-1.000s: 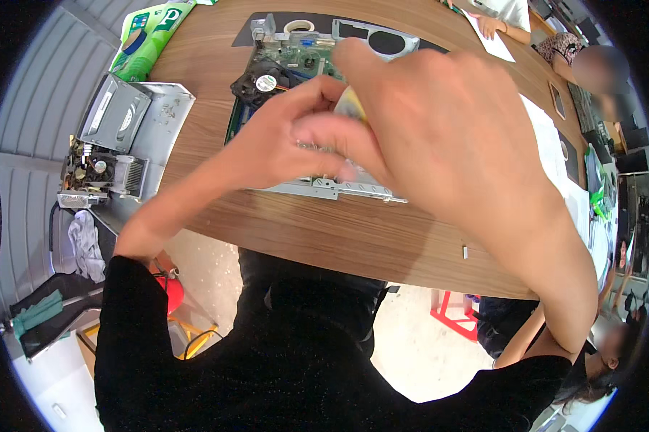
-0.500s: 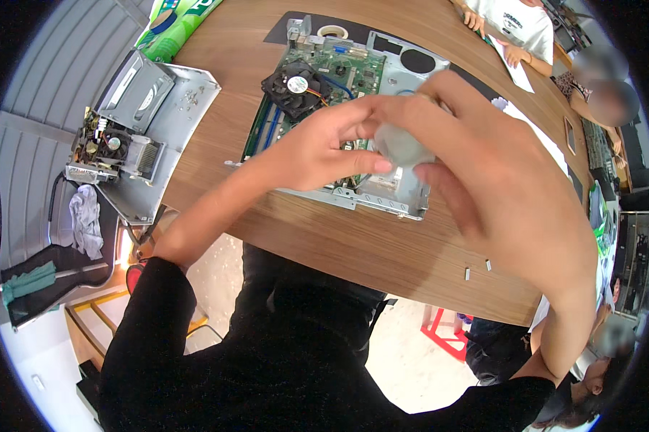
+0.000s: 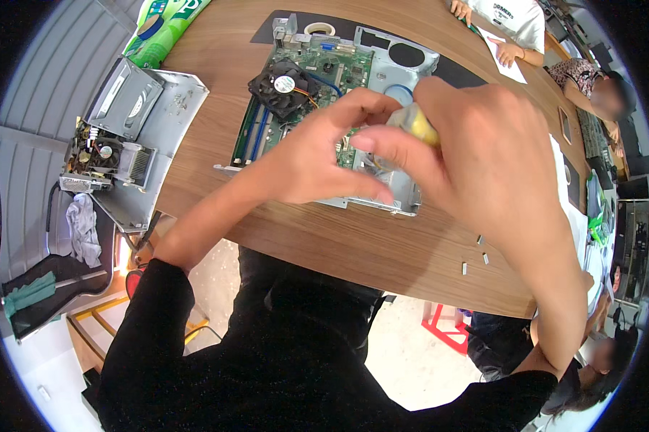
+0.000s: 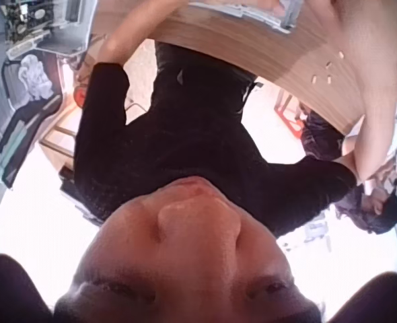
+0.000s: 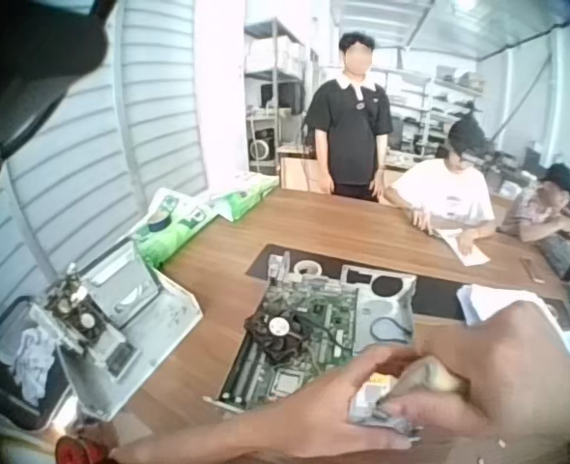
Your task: The person uses a screwdriver to remove screws from a computer motherboard and disconnects internal wires while the motherboard remains in the case on a wooden table.
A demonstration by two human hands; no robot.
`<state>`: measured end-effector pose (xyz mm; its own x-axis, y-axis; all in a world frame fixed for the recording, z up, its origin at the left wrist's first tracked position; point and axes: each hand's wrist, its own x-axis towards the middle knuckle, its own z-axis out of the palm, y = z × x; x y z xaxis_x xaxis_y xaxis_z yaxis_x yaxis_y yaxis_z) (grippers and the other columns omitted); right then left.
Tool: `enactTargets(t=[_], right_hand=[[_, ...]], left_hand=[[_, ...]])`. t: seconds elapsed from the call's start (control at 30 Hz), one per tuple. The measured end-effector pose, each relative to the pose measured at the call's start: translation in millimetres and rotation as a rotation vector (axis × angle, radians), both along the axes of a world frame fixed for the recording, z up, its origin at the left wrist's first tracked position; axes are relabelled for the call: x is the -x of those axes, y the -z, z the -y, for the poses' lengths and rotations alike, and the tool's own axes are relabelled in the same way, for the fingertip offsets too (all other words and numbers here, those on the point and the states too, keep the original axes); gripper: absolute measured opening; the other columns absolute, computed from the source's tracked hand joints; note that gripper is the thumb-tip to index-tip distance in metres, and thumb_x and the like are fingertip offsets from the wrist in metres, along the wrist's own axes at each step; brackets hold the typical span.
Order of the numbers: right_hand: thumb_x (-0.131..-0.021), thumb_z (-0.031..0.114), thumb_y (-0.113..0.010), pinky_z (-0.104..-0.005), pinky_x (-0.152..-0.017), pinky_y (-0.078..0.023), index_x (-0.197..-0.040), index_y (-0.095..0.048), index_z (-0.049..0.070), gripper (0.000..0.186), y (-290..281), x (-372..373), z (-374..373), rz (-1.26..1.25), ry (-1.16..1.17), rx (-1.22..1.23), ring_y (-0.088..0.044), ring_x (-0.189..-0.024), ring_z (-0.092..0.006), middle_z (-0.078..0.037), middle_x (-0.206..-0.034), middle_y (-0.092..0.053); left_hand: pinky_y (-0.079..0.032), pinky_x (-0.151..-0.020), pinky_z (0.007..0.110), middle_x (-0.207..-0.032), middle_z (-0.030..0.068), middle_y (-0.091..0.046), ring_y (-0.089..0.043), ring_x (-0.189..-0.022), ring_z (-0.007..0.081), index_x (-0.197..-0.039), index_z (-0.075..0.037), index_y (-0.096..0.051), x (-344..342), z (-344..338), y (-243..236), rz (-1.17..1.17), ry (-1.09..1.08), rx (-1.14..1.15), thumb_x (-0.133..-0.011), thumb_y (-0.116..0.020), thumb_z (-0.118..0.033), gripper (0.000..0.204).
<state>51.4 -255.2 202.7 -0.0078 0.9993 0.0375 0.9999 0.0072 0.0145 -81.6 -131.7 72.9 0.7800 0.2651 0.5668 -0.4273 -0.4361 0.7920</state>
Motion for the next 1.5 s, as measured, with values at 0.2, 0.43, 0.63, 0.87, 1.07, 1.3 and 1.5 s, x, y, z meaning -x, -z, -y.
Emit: enactTargets(t=[0.2,0.43,0.63,0.87,1.07,1.3,1.5], right_hand=[[-0.083,0.038,-0.071,-0.0374,-0.057,-0.047,-0.104,-0.064,0.001,0.043,8,1,-5,-0.205,-0.264,-0.319,-0.062,-0.062,-0.0322,-0.017,-0.071,-0.063],[-0.082,0.033,-0.071,-0.0365,-0.058,-0.047,-0.107,-0.063,0.000,0.042,8,-1,-10,-0.133,-0.223,-0.254,-0.062,-0.068,-0.0334,-0.018,-0.078,-0.064],[-0.083,0.034,-0.070,-0.0389,-0.056,-0.046,-0.106,-0.062,0.001,0.041,0,-2,-4,-0.048,-0.136,-0.086,-0.062,-0.067,-0.0348,-0.016,-0.073,-0.062],[-0.081,0.042,-0.072,-0.0385,-0.053,-0.043,-0.096,-0.062,0.004,0.042,3,-2,-5,-0.118,-0.297,-0.239,-0.059,-0.055,-0.0336,-0.012,-0.060,-0.056],[-0.076,0.038,-0.076,-0.0377,-0.052,-0.043,-0.093,-0.062,0.004,0.040,2,6,-7,0.018,-0.192,-0.208,-0.060,-0.057,-0.0329,-0.012,-0.065,-0.058],[-0.068,0.031,-0.080,-0.0382,-0.057,-0.046,-0.097,-0.060,0.002,0.045,-3,8,-2,0.126,-0.100,0.000,-0.063,-0.069,-0.0340,-0.014,-0.082,-0.061],[-0.068,0.034,-0.079,-0.0385,-0.060,-0.047,-0.101,-0.060,0.002,0.050,-1,1,-3,-0.177,-0.333,-0.177,-0.063,-0.072,-0.0331,-0.014,-0.084,-0.061]], left_hand=[[-0.046,-0.096,0.034,-0.117,0.0089,-0.063,-0.061,-0.108,0.0205,-0.137,-0.001,-0.043,-1,-20,6,-0.201,0.350,0.377,-0.077,-0.079,-0.011,0.071],[-0.044,-0.100,0.036,-0.130,0.0152,-0.057,-0.056,-0.121,0.0251,-0.137,0.000,-0.044,3,-16,-9,-0.289,0.148,0.070,-0.082,-0.074,-0.013,0.064],[-0.047,-0.090,0.040,-0.118,0.0220,-0.063,-0.063,-0.109,0.0338,-0.122,0.002,-0.053,2,-7,-13,-0.224,0.087,0.025,-0.077,-0.077,-0.021,0.055],[-0.050,-0.084,0.041,-0.114,0.0205,-0.065,-0.065,-0.100,0.0323,-0.122,0.004,-0.053,3,-27,0,-0.241,0.218,-0.013,-0.075,-0.080,-0.028,0.063],[-0.043,-0.099,0.036,-0.128,0.0175,-0.056,-0.054,-0.120,0.0237,-0.141,-0.001,-0.034,3,-17,-19,-0.557,0.180,-0.046,-0.079,-0.080,-0.024,0.081],[-0.046,-0.096,0.038,-0.119,0.0199,-0.063,-0.060,-0.115,0.0303,-0.135,-0.001,-0.041,10,-15,-14,-0.382,0.128,-0.042,-0.077,-0.078,-0.025,0.072],[-0.045,-0.097,0.038,-0.122,0.0179,-0.060,-0.058,-0.115,0.0288,-0.132,0.001,-0.046,6,-20,8,-0.258,0.245,0.287,-0.075,-0.080,-0.024,0.071]])
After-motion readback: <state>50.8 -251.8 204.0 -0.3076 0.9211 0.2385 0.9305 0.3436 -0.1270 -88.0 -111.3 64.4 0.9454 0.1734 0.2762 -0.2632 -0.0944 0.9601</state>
